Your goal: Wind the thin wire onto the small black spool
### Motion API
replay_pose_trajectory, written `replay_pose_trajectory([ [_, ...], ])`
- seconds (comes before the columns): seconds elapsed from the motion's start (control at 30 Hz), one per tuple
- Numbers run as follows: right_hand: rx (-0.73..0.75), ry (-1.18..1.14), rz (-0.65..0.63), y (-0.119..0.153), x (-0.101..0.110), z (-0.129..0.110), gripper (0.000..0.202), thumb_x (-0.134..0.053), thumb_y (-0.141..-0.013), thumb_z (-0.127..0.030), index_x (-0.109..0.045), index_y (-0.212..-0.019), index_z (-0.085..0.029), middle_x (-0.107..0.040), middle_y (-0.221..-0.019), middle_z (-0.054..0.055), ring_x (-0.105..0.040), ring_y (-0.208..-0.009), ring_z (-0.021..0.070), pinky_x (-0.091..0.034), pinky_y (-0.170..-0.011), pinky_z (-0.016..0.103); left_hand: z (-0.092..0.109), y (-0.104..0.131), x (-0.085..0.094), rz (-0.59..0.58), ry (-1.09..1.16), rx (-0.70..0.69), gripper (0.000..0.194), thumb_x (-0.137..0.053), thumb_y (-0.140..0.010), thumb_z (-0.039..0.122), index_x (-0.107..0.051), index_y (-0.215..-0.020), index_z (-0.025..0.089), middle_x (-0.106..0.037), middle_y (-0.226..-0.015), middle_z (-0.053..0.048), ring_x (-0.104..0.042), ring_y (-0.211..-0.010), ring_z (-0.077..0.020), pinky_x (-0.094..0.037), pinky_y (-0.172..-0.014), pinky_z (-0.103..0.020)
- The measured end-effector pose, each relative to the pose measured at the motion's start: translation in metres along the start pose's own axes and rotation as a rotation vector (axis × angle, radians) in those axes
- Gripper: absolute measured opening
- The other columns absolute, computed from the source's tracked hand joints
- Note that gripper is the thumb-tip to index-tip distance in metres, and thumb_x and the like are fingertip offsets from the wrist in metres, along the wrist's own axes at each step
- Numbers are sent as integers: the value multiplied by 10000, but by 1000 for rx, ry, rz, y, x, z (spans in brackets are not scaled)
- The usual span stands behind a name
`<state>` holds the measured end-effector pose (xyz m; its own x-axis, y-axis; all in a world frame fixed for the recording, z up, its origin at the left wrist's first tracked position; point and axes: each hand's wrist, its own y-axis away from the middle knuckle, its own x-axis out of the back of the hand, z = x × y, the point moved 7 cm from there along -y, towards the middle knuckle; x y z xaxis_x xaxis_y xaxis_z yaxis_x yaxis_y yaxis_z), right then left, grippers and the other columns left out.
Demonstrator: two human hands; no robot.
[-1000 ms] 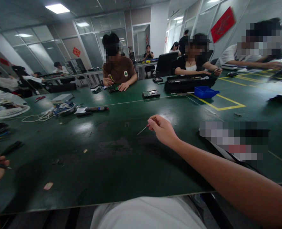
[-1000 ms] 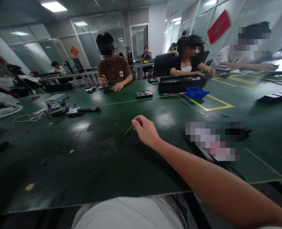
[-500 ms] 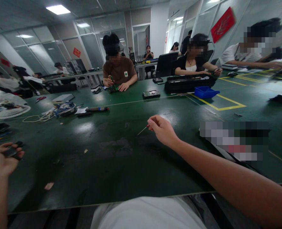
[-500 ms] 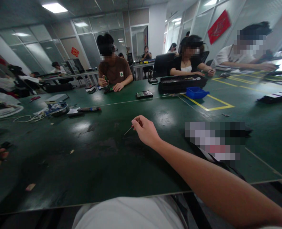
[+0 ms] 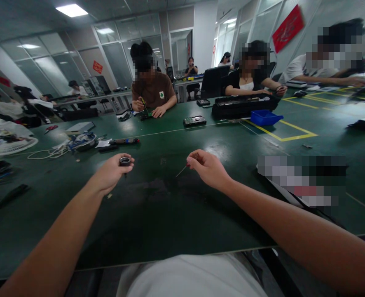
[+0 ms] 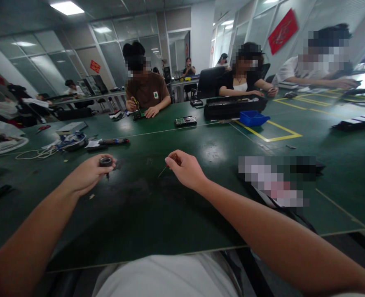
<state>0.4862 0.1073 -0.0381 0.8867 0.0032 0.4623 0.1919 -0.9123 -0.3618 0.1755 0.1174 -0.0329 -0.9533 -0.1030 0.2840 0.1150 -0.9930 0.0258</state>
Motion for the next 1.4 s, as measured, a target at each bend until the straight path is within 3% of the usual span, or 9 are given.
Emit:
replay_pose_trajectory([
  [0.2, 0, -80, 67, 3, 9, -7, 297, -592, -908, -492, -640, -821, -212, -687, -712, 16, -603, -626, 160, -436, -585, 297, 22, -3, -83, -214, -62, -220, 387, -764, -673, 223, -669, -1046, 184, -682, -1095, -78, -629, -1000, -220, -441, -999, -418],
  [0.37, 67, -302, 180, 5, 19, -11, 238, -568, -918, -446, -627, -887, -218, -679, -751, 12, -637, -690, 161, -512, -675, 318, 11, 7, -126, -280, -208, -307, 438, -706, -752, 149, -666, -1181, 225, -697, -1162, -66, -647, -1060, -235, -459, -1022, -421],
  [0.53, 66, -301, 171, 6, 16, -9, 228, -585, -917, -425, -647, -995, -220, -723, -871, 39, -698, -826, 193, -550, -778, 363, -9, 8, -125, -206, -333, -341, 442, -707, -782, 175, -660, -1217, 234, -694, -1180, -68, -644, -1079, -265, -465, -1028, -452],
  [0.87, 53, -136, 84, 5, 2, -2, 192, -562, -941, -386, -650, -1001, -226, -752, -911, 50, -721, -868, 212, -539, -782, 368, -5, 14, -126, -254, -365, -411, 401, -705, -814, 220, -683, -1213, 259, -683, -1247, -34, -599, -1201, -267, -414, -1102, -441],
  [1.1, 27, -44, 95, 5, 5, -4, 236, -582, -925, -421, -692, -953, -214, -744, -808, 39, -684, -735, 188, -488, -674, 318, -4, 13, -121, -226, -400, -399, 424, -716, -817, 210, -680, -1238, 248, -675, -1272, -47, -593, -1219, -269, -421, -1103, -432],
  [1.23, -25, 58, 142, 6, 9, -3, 351, -640, -865, -545, -714, -812, -206, -695, -664, 17, -562, -552, 148, -378, -531, 282, -2, 14, -121, -216, -414, -406, 431, -729, -811, 205, -682, -1239, 233, -682, -1261, -49, -603, -1207, -260, -432, -1094, -415],
  [1.4, -82, 102, 200, 4, 14, 0, 438, -628, -859, -589, -668, -669, -197, -644, -578, 0, -504, -503, 123, -341, -522, 275, 0, 16, -120, -200, -407, -433, 414, -722, -817, 201, -687, -1226, 252, -690, -1246, -26, -607, -1199, -241, -441, -1086, -398],
])
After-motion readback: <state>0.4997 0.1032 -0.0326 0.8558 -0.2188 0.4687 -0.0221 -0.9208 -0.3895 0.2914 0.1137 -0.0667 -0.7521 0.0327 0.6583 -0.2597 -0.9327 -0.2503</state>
